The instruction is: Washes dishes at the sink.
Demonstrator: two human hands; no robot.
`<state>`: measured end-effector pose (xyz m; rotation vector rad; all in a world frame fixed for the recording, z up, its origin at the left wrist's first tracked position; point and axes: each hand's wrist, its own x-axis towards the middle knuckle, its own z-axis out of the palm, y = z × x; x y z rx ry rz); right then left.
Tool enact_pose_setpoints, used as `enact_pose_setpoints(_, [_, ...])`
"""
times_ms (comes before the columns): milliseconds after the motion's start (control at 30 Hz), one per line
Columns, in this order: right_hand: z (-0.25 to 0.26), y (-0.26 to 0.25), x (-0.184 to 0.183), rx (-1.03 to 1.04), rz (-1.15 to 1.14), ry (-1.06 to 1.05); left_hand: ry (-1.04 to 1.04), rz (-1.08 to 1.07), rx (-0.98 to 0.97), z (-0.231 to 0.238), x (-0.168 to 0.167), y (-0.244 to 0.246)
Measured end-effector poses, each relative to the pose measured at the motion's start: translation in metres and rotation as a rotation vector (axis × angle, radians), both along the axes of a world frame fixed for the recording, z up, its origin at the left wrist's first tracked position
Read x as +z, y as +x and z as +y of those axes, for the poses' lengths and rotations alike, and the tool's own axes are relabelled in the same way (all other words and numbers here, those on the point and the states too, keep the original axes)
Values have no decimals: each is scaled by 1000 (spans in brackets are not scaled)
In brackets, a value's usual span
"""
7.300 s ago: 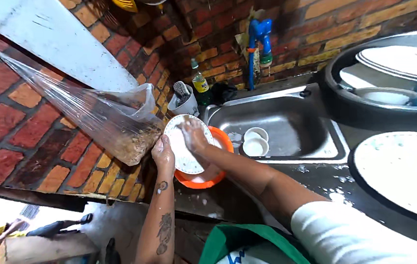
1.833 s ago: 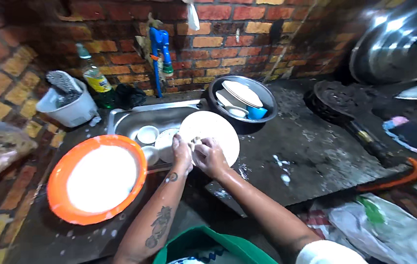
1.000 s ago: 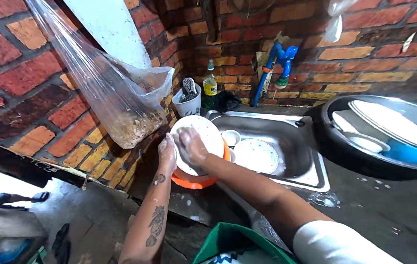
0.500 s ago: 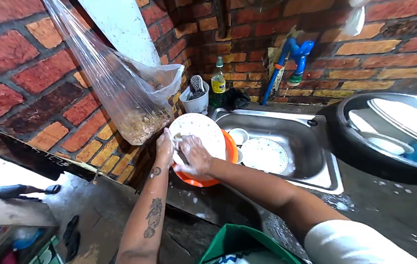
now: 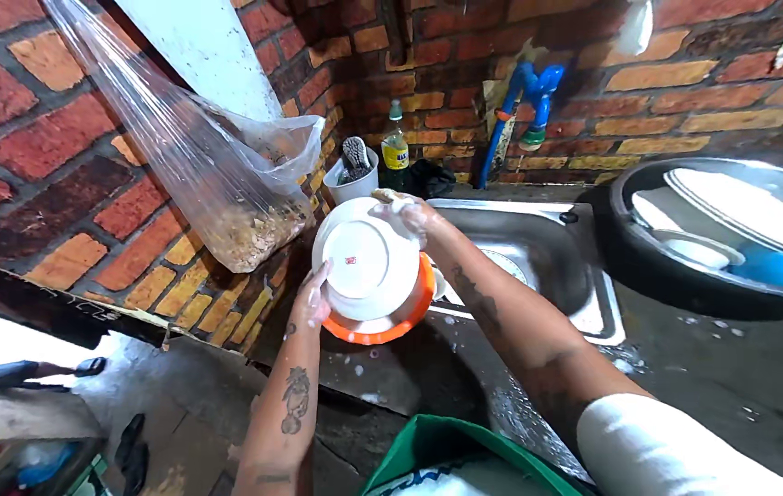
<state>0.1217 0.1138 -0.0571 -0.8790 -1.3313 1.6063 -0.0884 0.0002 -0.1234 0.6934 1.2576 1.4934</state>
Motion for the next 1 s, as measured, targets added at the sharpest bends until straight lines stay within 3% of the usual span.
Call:
enact_pose_setpoints(133, [10,-15,-59,-167,-517,28,-6,233,141,-19,32,-2])
enact_pose_setpoints(233, [0,-28,-66,143,-1106,277,-16,493,162,-20,55,4])
enact_pose_setpoints(400, [-26,-48,-88,378,-1429,341,-60,757,150,-7,60,11])
enact_pose_setpoints(467, [-21,-45,-89,380,-1318,314,-79,820,138,-2,58,13])
enact_pose_setpoints(533, [-5,-37,-97,282,-1048,246,-87,864,108,0,57,14])
enact_pose_setpoints(667, [-2,-37,-91,-31,-201,-61,-85,930,20,5,64,18])
enact_pose_setpoints(767, [-48,-54,-71,-172,159,143,-78,982,-27,13,68,20])
enact_pose_setpoints(867, [-57,-67,-70,-260,130,295,-77,1054,-84,17,69,20])
enact_pose_setpoints(1000, [-25,-60,-78,-331,-106,-160,-40,1052,-96,9,68,22])
